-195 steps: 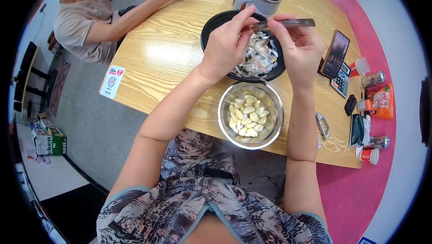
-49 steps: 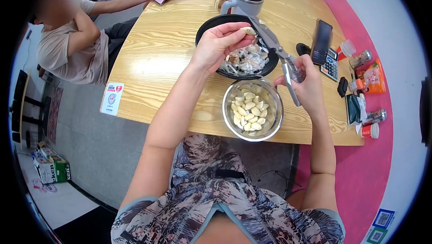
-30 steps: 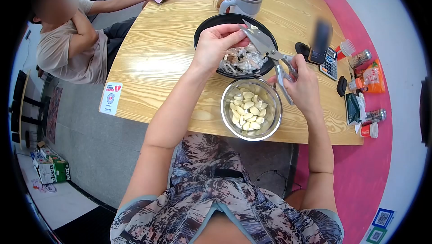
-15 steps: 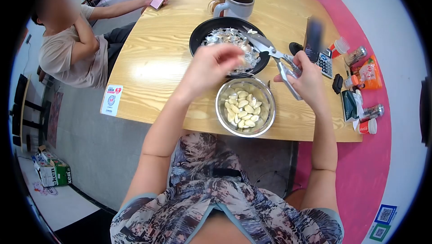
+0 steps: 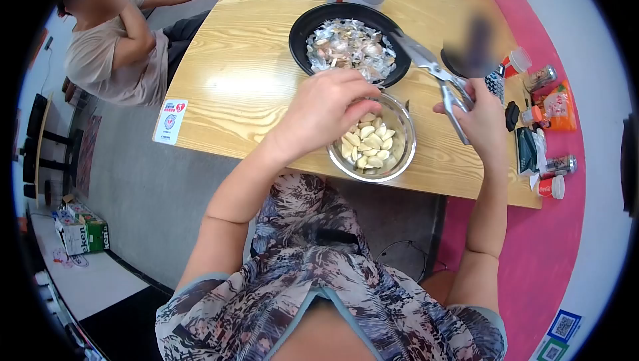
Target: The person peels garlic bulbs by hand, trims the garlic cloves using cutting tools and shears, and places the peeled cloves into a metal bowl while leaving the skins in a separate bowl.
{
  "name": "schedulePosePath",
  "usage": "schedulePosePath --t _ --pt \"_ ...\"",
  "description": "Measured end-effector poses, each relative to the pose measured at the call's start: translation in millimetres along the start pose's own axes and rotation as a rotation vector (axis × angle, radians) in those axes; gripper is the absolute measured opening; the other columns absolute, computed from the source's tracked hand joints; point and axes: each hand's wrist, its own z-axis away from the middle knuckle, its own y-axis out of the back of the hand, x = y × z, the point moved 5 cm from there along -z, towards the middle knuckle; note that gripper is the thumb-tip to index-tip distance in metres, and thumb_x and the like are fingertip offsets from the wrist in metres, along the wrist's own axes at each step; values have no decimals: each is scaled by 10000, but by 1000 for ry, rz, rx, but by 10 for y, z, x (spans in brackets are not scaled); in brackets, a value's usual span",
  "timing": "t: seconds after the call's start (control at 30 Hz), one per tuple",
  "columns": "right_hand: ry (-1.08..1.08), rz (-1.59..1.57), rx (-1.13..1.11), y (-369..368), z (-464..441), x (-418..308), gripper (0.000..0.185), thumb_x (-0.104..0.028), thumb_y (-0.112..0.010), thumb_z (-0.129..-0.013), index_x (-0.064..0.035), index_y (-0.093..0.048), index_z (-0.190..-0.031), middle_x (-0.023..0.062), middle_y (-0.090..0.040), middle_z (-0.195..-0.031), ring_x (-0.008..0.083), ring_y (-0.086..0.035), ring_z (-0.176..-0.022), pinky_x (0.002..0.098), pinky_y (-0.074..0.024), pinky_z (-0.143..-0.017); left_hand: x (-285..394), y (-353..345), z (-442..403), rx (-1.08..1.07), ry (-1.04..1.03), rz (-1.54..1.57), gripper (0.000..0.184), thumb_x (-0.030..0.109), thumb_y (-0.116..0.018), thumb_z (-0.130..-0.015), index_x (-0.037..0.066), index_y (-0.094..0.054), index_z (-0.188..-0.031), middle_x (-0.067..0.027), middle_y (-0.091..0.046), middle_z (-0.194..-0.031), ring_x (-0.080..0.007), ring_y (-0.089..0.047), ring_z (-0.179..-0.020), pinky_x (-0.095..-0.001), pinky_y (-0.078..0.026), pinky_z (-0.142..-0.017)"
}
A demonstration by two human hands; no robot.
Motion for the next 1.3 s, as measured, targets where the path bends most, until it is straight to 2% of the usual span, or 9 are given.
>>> schedulePosePath --t 0.2,0.27,0.5,0.63,0.77,0.83,1.07,1.17,1.3 --pt "-187 3 -6 -234 350 835 496 -307 -836 -708 -34 -428 -781 121 -532 -646 229 -501 -567 379 -399 -540 -556 285 102 104 234 -140 118 142 -703 -838 49 -712 -909 -89 -683 -853 -241 -651 -733 -337 -511 -650" --pt "-359 -32 -19 -396 486 1146 423 -252 -799 -732 -31 -443 -796 136 -552 -652 268 -539 -580 394 -412 -548 -770 340 42 140 302 -196 117 154 -691 -848 57 -713 -910 -83 -687 -860 -237 -653 -747 -336 -509 -660" --pt "-325 22 32 -593 631 1448 303 -194 -723 -767 -9 -519 -893 185 -607 -725 370 -595 -681 446 -462 -647 -1322 116 -387 -86 319 -510 117 169 -670 -810 97 -728 -880 -74 -658 -919 -279 -640 -907 -408 -510 -758" --pt "-291 13 26 -584 598 1383 293 -188 -707 -792 8 -544 -936 223 -621 -870 371 -604 -829 439 -459 -739 -1449 -33 -505 -202 264 -614 112 183 -695 -785 101 -735 -850 -91 -649 -905 -289 -637 -910 -411 -512 -770" --pt "171 400 344 -525 471 867 273 -183 -700 -834 35 -589 -956 185 -643 -786 307 -614 -698 391 -475 -647 -1490 -110 -515 -255 283 -657 116 189 -695 -784 107 -735 -855 -84 -654 -919 -283 -636 -924 -409 -515 -778" --pt "-124 -134 27 -750 347 693 259 -221 -693 -828 23 -632 -887 197 -641 -776 343 -624 -736 428 -480 -679 -1502 -134 -526 -272 287 -675 115 191 -691 -789 111 -736 -858 -82 -655 -922 -282 -635 -930 -409 -516 -781" --pt "-149 -186 -367 -1171 81 339 248 -222 -693 -793 22 -654 -816 186 -668 -742 305 -659 -697 384 -500 -655 -1506 -120 -499 -279 241 -637 117 190 -664 -811 128 -724 -892 -83 -660 -948 -275 -634 -942 -405 -516 -802" --pt "-159 -257 -290 -1115 37 468 201 -169 -685 -813 29 -652 -818 92 -631 -671 157 -585 -627 303 -468 -600 -1474 -39 -488 -252 273 -522 126 182 -649 -819 123 -711 -911 -82 -656 -960 -272 -627 -967 -413 -511 -803" --pt "-102 -457 -53 -893 -56 624 120 -113 -603 -919 0 -580 -882 45 -631 -722 107 -549 -603 289 -431 -545 -1459 67 -493 -106 321 -147 132 132 -652 -845 55 -683 -947 -78 -672 -893 -208 -635 -835 -347 -506 -752"
